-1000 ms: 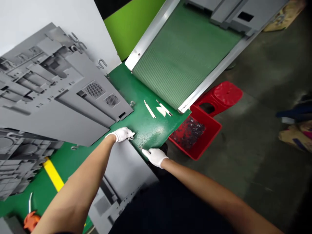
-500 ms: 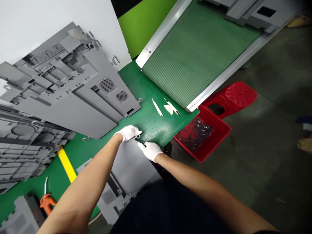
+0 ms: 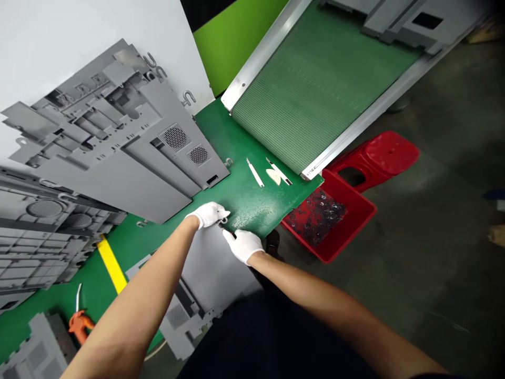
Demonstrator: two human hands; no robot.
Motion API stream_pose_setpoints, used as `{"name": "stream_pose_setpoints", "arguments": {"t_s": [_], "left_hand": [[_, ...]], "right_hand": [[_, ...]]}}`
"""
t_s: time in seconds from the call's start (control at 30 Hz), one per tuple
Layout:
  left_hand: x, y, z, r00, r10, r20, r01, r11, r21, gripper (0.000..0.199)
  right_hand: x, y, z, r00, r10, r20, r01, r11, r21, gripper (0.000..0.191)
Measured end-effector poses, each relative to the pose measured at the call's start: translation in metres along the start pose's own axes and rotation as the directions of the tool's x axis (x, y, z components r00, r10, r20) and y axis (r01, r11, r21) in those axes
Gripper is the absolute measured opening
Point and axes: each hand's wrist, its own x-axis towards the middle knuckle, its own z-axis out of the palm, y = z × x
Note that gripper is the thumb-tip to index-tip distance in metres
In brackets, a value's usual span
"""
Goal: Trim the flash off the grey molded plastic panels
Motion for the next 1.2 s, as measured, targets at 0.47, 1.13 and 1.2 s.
{"name": "stream_pose_setpoints", "arguments": {"t_s": [0.47,1.13,1.2], "left_hand": [[-0.001,-0.004,-0.003,1.000,0.002,0.014,-0.001,1.000,-0.031,0.058],[0.005,-0.018,0.001,1.000,0.026,-0.009,-0.027,0.994,-0.103,0.049],[0.005,-0.020,0.001,1.000,0.020,-0.010,-0.021,0.994,-0.108,0.048]], "right_hand": [[0.004,0.003,0.001,0.997,-0.070,0.027,0.070,0.998,-0.005,0.079],[0.010,-0.008,-0.003,0.999,-0.053,0.004,0.053,0.995,-0.081,0.080],[0.010,-0.009,-0.004,0.999,-0.044,0.015,0.045,0.997,-0.067,0.081]]}}
